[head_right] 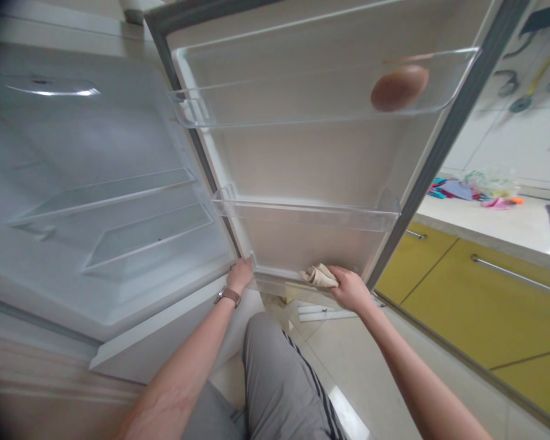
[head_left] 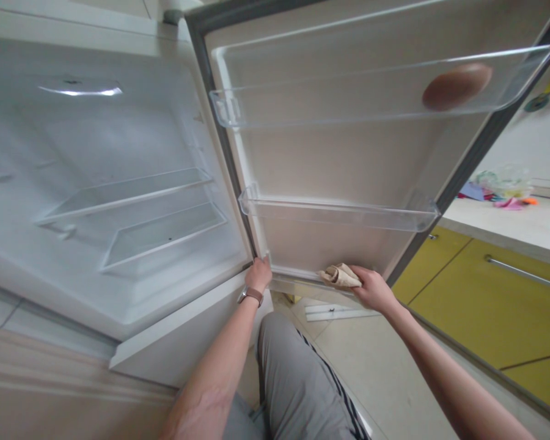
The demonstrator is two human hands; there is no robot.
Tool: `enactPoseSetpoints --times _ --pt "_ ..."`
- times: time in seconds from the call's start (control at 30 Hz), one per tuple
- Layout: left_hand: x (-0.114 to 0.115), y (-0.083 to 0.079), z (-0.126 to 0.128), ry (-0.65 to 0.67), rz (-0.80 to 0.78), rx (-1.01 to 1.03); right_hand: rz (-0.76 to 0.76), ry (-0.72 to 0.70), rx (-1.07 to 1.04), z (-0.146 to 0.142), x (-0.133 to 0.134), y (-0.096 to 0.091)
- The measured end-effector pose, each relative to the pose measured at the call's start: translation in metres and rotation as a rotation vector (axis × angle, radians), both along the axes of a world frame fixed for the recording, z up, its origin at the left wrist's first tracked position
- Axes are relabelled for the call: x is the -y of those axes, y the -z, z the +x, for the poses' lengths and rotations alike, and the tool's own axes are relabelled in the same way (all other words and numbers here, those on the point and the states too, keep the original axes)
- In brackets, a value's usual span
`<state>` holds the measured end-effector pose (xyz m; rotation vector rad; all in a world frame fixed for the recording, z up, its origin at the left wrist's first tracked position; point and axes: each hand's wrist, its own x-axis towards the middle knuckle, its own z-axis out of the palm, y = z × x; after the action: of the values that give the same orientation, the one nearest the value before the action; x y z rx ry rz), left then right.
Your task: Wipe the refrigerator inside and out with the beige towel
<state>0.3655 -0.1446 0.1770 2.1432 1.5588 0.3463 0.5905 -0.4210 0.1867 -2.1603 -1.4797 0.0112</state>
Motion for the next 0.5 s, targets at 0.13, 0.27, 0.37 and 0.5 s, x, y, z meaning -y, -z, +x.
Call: enactPoseSetpoints --times 0.13,0.27,0.37,0.5 --pt "0.0006 0.0003 0.0004 0.000 0.000 -0.001 0.006 -0.009 0.000 0.0015 -0.0002 0.0013" --pt "0.0002 0.0008 0.0009 -0.001 0.000 -0.002 0.019 -0.004 0.007 0.0019 -0.0004 0.0007" --pt "0.0001 0.0006 0.0012 -0.002 0.001 -0.005 0.033 -0.013 0.023 0.0024 -0.0003 0.0007" --pt "0.0004 -0.0004 0.0014 -0.005 -0.004 -0.008 0.038 -0.010 0.030 0.0031 -0.0001 0.0017"
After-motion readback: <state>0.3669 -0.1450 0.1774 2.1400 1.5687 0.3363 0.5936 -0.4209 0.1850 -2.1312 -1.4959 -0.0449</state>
